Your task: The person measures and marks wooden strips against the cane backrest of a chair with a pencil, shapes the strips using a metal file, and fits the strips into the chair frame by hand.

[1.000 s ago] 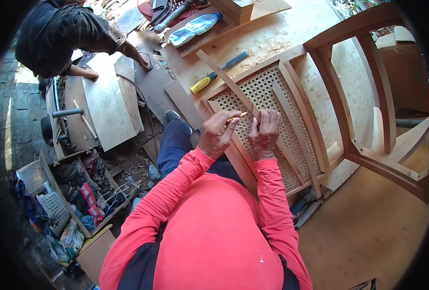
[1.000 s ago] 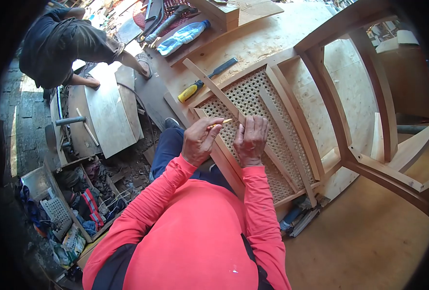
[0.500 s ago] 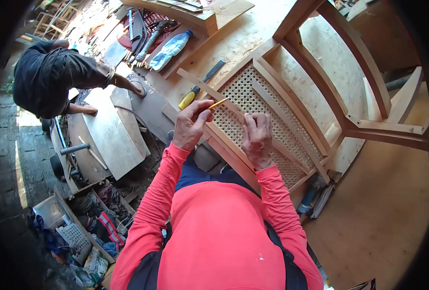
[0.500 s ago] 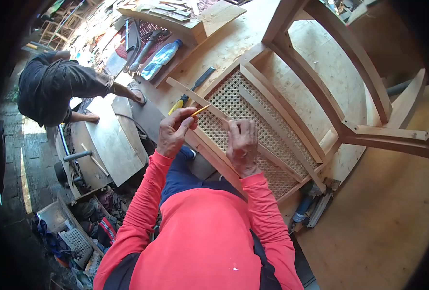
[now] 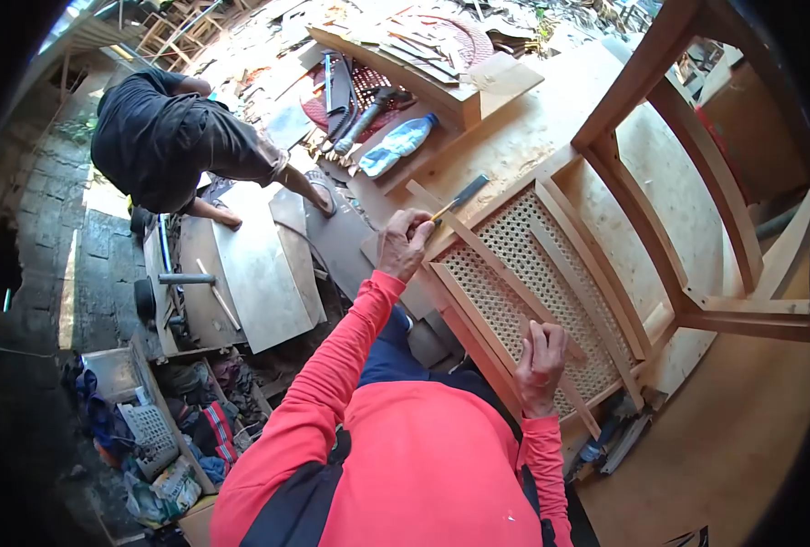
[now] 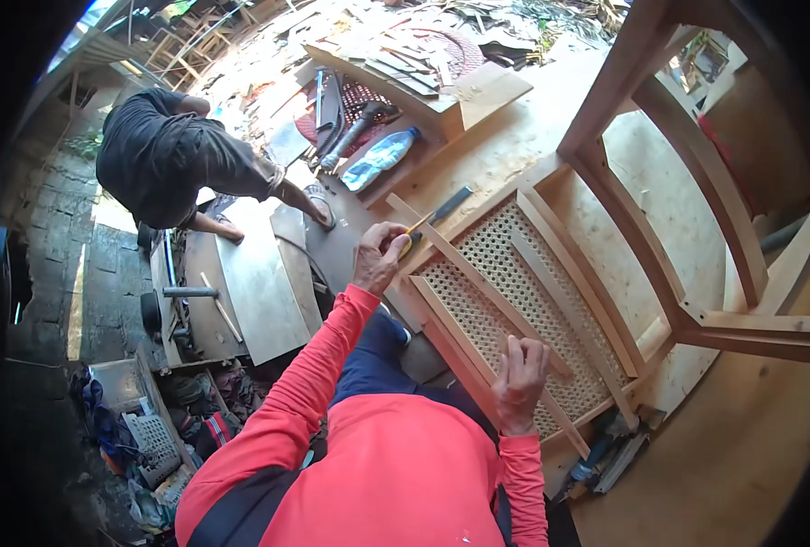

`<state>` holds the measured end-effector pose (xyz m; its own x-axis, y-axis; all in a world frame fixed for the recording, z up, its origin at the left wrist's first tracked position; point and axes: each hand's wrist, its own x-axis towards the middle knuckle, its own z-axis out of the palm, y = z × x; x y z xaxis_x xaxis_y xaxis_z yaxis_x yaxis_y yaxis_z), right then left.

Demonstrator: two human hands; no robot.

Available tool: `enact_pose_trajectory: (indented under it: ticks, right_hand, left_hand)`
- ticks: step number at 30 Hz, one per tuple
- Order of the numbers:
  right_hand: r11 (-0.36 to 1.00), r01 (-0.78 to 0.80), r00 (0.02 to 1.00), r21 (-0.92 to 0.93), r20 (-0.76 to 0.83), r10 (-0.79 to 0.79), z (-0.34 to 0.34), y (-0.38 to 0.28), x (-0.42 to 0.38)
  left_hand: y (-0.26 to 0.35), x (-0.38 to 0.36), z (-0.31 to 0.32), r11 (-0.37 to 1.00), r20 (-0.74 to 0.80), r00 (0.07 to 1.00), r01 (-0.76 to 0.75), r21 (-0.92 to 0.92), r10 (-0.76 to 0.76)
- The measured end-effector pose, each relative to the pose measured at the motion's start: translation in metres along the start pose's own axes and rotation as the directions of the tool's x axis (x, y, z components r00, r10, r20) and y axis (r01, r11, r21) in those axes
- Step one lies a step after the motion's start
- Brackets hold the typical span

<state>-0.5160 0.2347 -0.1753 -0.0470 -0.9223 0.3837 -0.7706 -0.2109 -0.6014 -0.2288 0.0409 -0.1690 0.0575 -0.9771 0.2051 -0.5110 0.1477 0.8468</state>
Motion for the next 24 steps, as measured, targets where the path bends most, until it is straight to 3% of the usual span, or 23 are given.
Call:
enact_pose_trajectory:
  ticks: [2,5,8,12,13,16,18,20,24]
  right_hand:
    - [1.0,-0.013,1.0,-0.006,-0.012,0.013,-0.003,0.001,-0.002]
    - [0.999,-0.029,0.999,-0.017,-0.019,0.028,-0.007,-0.01,0.023]
    - [0.996,-0.085,0.996,-0.033,-0.028,0.084,0.0,-0.019,0.043]
    - [0.985,-0.171,0.985,0.026,0.005,0.171,0.034,-0.013,0.054]
    - [0.988,-0.154,0.988,0.028,0.032,0.153,0.041,-0.014,0.057]
    - [0.988,-0.153,0.982,-0.021,0.108,0.154,0.06,-0.023,0.062]
    - [0.98,-0.17,0.965,-0.107,0.185,0.187,0.064,-0.034,0.061]
    - [0.978,-0.149,0.971,-0.147,0.163,0.172,0.07,-0.039,0.063]
    - [0.953,-0.206,0.964,-0.223,0.124,0.237,0.082,-0.051,0.053]
  left_hand:
    - [-0.018,-0.003,-0.02,0.995,-0.076,0.993,0.081,-0.061,-0.086]
    - [-0.039,-0.001,-0.036,0.996,-0.044,0.999,0.005,-0.086,-0.009]
    - [-0.036,0.004,-0.038,0.976,0.032,0.992,0.125,-0.178,-0.121]
    - [-0.053,0.05,-0.065,0.912,0.038,0.967,0.249,-0.325,-0.251]
    - [-0.058,0.069,-0.078,0.917,0.002,0.974,0.216,-0.336,-0.228]
    - [-0.083,0.141,-0.119,0.992,-0.174,0.979,-0.09,0.087,0.104]
    - [-0.088,0.185,-0.14,0.955,-0.059,0.996,-0.047,0.292,0.067]
    - [-0.119,0.223,-0.148,0.97,-0.051,0.997,-0.046,0.237,0.06]
    - [-0.129,0.276,-0.156,0.896,0.015,0.998,-0.066,0.439,0.066]
